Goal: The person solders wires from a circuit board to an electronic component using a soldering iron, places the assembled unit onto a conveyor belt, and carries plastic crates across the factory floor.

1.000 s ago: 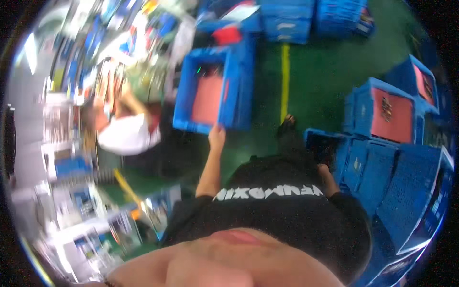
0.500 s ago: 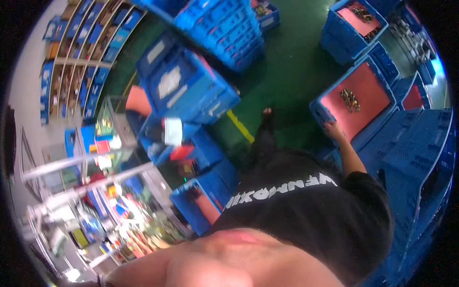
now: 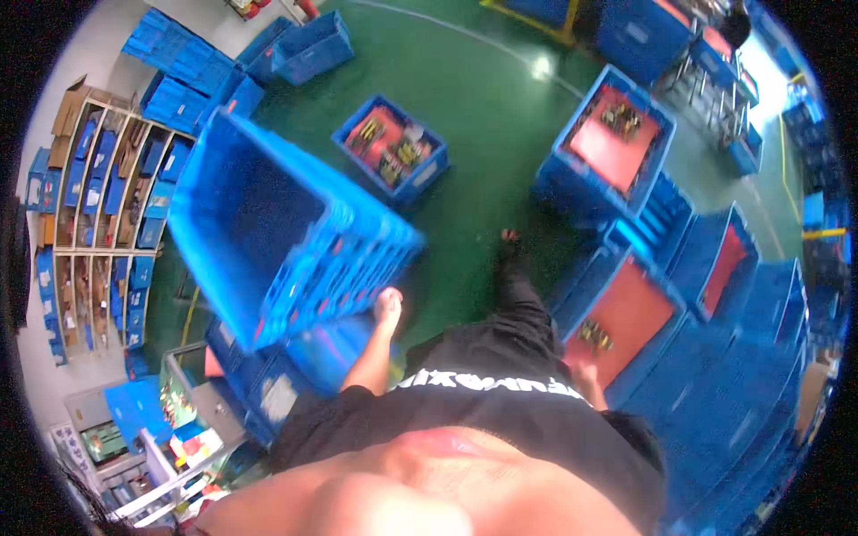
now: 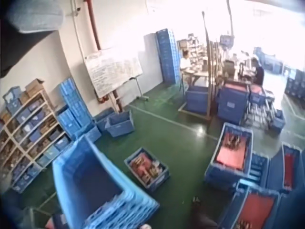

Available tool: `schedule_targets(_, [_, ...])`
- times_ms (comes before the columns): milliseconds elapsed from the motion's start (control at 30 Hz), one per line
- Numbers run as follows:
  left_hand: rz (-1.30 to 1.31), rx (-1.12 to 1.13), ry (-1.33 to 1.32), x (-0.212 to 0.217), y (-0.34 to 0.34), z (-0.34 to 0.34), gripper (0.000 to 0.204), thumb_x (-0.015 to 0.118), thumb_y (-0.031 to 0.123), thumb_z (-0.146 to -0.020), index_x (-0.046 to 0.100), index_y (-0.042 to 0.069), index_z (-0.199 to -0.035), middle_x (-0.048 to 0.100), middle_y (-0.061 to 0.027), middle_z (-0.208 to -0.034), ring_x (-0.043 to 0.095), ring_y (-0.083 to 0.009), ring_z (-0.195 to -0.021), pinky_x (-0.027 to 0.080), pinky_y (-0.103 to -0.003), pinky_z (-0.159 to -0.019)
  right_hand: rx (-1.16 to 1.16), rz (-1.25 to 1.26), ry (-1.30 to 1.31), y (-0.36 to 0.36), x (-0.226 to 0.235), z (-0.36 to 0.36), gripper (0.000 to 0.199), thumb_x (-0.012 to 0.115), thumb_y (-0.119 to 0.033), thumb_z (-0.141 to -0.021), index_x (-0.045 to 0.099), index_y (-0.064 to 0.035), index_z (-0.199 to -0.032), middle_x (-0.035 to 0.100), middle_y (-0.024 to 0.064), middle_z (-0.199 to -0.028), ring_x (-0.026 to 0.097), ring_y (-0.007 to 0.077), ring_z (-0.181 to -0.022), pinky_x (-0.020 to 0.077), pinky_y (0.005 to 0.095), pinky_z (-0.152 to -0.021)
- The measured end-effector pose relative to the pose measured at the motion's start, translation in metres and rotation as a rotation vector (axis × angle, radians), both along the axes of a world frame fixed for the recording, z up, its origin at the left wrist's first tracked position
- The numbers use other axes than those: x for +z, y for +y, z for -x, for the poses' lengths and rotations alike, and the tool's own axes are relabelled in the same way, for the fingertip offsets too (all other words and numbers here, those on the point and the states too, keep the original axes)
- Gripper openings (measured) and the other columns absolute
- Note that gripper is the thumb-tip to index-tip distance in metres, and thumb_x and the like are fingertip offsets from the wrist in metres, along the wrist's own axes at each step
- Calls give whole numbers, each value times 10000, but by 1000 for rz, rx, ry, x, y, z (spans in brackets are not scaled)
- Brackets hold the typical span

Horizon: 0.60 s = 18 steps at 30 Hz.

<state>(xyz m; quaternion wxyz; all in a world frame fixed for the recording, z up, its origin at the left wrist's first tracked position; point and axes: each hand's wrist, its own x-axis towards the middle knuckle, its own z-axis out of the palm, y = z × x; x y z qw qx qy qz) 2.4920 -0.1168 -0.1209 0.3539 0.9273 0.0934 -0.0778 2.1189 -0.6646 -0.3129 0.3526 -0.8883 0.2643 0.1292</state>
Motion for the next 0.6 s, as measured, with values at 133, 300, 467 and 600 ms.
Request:
schedule_targets(133, [-172, 138, 240, -31, -64, -75, 290, 427, 245, -876, 621, 50, -787, 638, -241, -832, 609, -442, -818, 481, -515, -719, 303, 181, 99, -135, -11, -180, 352, 448, -346, -889, 641, -56, -840, 650, 134, -872, 616, 268, -801, 483, 434, -727])
schedule_targets(300, [-119, 203, 280, -35, -96, -122, 323, 460, 278, -848, 623, 2, -806, 646, -230, -901, 617, -403, -878, 482, -507, -757, -288, -577, 304, -117, 76, -454, 214, 518, -234, -859, 611, -64, -766, 590, 102, -721, 561, 212, -626, 450, 360, -556])
schedule_targets(467, [-2, 72, 472, -73, -124, -174, 263, 476, 228, -844, 622, 11, -812, 640, -215, -843, 610, -393, -786, 487, -487, -696, -181, -564, -21, -155, 165, -754, 179, 561, -217, -872, 613, -47, -850, 551, 10, -651, 489, 105, -503, 389, 256, -432])
schedule_targets(600, [-49, -58, 440, -91, -112, -292, 216, 490, 188, -841, 622, 19, -817, 635, -204, -797, 604, -384, -712, 490, -470, -647, -229, -614, -155, -103, 221, -929, 169, 551, -189, -884, 615, -38, -920, 588, 21, -711, 554, 121, -574, 434, 244, -492])
